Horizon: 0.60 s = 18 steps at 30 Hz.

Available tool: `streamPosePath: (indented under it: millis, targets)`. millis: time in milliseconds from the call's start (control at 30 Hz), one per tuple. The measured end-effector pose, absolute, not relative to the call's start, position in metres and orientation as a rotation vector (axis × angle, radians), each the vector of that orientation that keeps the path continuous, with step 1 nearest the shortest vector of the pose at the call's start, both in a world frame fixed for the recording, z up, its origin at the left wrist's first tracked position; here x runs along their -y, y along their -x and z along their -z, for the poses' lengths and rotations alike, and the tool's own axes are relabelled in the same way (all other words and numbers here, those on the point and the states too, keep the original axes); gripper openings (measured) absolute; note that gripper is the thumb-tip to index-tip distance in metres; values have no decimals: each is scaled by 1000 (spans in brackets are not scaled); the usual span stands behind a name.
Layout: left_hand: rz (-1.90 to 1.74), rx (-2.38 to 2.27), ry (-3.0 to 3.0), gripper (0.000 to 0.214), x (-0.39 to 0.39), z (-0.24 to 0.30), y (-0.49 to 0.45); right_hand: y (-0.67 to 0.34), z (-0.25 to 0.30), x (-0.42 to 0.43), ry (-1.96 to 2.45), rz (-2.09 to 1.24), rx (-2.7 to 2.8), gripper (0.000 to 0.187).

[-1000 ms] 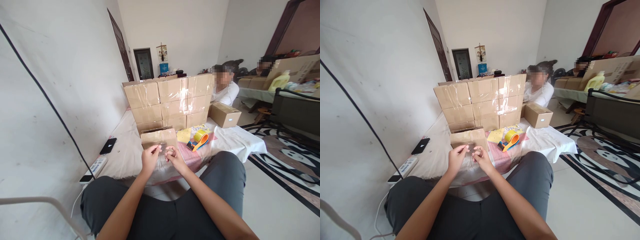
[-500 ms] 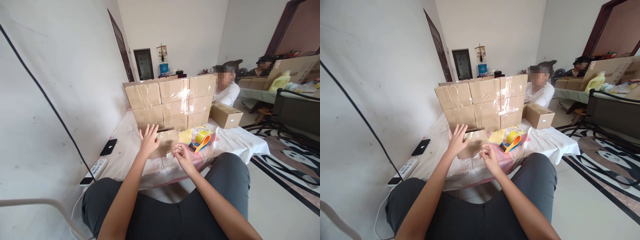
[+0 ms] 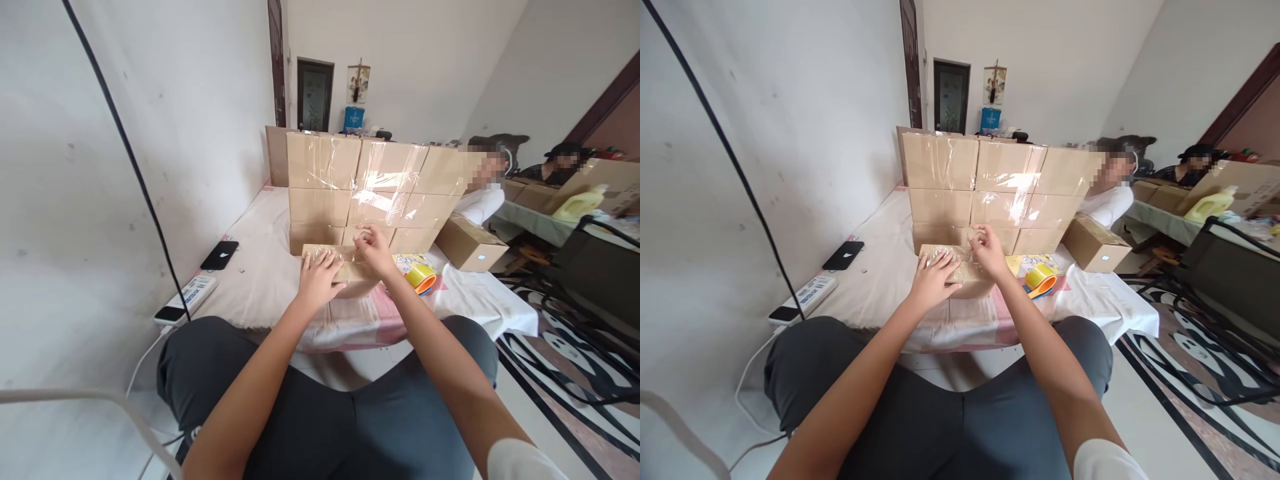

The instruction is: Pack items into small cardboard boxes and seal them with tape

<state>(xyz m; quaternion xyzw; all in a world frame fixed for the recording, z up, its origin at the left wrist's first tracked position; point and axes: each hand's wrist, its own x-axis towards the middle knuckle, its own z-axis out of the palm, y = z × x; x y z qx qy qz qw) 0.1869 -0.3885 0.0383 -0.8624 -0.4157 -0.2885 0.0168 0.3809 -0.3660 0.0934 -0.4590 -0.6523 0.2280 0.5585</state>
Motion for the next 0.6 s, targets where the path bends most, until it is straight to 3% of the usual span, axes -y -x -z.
streamPosePath:
  millis: [133,233,400,600]
  targets:
    - [911,1267,2674,52,392,-39,-186,-388,-94,367,1328,-421,1902,47]
    - [911,1234,2680,50,390,-39,-185,-390,-106,381,1225,-415,1853,48]
    - [952,1228,2669,47,389,-38,-185,-380,-112,397,931,-423,1563,29]
    - [978,1229,2653,44,392,-34,-185,-373,-84,388,1332,-745,1643,16]
